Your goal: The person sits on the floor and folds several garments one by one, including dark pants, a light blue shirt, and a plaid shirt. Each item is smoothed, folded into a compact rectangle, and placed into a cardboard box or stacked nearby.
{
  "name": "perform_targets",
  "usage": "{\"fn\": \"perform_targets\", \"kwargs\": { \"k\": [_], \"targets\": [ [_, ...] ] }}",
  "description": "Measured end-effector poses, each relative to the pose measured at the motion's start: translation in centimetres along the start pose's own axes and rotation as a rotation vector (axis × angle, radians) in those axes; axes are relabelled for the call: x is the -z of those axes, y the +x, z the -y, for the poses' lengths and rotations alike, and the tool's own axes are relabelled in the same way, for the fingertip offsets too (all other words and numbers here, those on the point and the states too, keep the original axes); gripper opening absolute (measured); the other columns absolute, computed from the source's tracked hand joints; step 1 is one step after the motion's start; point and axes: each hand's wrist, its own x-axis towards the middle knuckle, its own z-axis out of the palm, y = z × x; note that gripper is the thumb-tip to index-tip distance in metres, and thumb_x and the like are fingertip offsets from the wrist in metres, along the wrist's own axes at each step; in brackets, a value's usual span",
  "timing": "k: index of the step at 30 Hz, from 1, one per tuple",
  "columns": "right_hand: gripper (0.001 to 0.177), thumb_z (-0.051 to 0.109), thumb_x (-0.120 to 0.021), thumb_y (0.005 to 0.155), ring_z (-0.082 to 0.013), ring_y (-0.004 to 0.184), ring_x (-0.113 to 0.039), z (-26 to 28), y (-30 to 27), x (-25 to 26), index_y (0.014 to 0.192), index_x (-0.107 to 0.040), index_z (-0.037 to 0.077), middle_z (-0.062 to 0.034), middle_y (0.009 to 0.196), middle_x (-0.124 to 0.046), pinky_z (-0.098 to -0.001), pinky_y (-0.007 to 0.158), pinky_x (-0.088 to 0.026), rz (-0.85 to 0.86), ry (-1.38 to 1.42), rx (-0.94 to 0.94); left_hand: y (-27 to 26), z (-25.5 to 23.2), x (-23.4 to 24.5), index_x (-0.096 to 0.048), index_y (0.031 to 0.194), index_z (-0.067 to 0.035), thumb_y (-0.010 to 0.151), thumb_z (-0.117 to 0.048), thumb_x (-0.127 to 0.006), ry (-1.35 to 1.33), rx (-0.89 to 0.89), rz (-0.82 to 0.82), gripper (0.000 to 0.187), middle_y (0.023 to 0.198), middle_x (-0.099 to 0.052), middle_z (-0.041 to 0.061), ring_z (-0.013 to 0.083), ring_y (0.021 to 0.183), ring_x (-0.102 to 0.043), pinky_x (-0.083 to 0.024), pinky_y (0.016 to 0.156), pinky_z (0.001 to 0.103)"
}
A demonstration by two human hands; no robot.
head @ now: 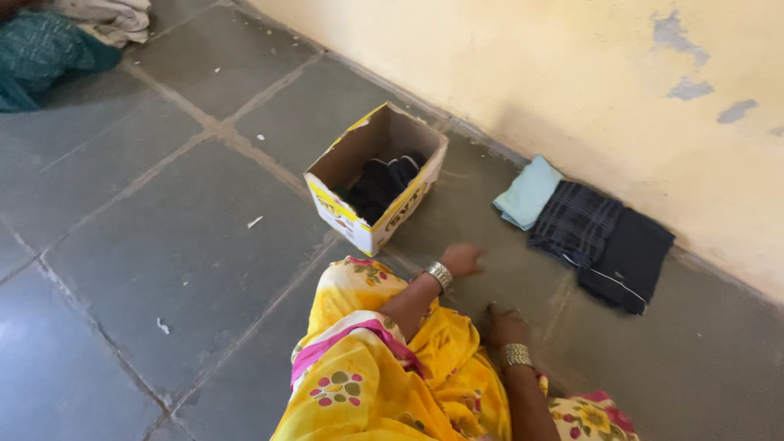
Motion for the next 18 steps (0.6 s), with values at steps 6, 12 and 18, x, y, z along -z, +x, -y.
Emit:
{"fn": "perform_targets", "kwargs": {
  "k": [6,12,18],
  "targets": [
    [0.093,0.057,-0.082,0.067,-0.0406,0.110,-0.067,-0.5,0.2,-0.8,0.148,-0.044,0.032,-0.0258,0.127,-0.061,-0.0493,0.094,-0.056,0.055,0.124,-0.023,5.0,2.7,12.4,-0.073,0.107,-0.015,0.102,-0.029,-0.062,-0.137,0.209,-0.611,0.018,0.097,-0.075,0.009,0.0275,0.085,-0.072,-0.056,0.073,0.038],
    [0.108,0.057,-0.087,0.061,-0.0471,0.114,-0.063,-0.8,1.2,-1.2,0.153,-0.035,0.035,-0.0365,0.143,-0.044,-0.0489,0.096,-0.054,0.112,-0.011,-0.009,7.5,12.8,20.7,-0.074,0.089,-0.010,0.091,-0.021,-0.065,0.023,0.221,-0.760,0.014,0.094,-0.072,0.018,0.0372,0.089,-0.069,-0.056,0.080,0.047],
    [0.102,0.061,-0.081,0.070,-0.0474,0.115,-0.064,-0.5,1.0,-1.1,0.156,-0.033,0.033,-0.0391,0.147,-0.041,-0.0525,0.107,-0.048,0.141,0.024,-0.042,8.6,20.1,18.4,-0.061,0.132,-0.010,0.082,-0.035,-0.073,0.090,0.164,-0.148,0.057,0.125,-0.064,0.027,0.0429,0.113,-0.063,-0.050,0.095,0.048]
  ]
}}
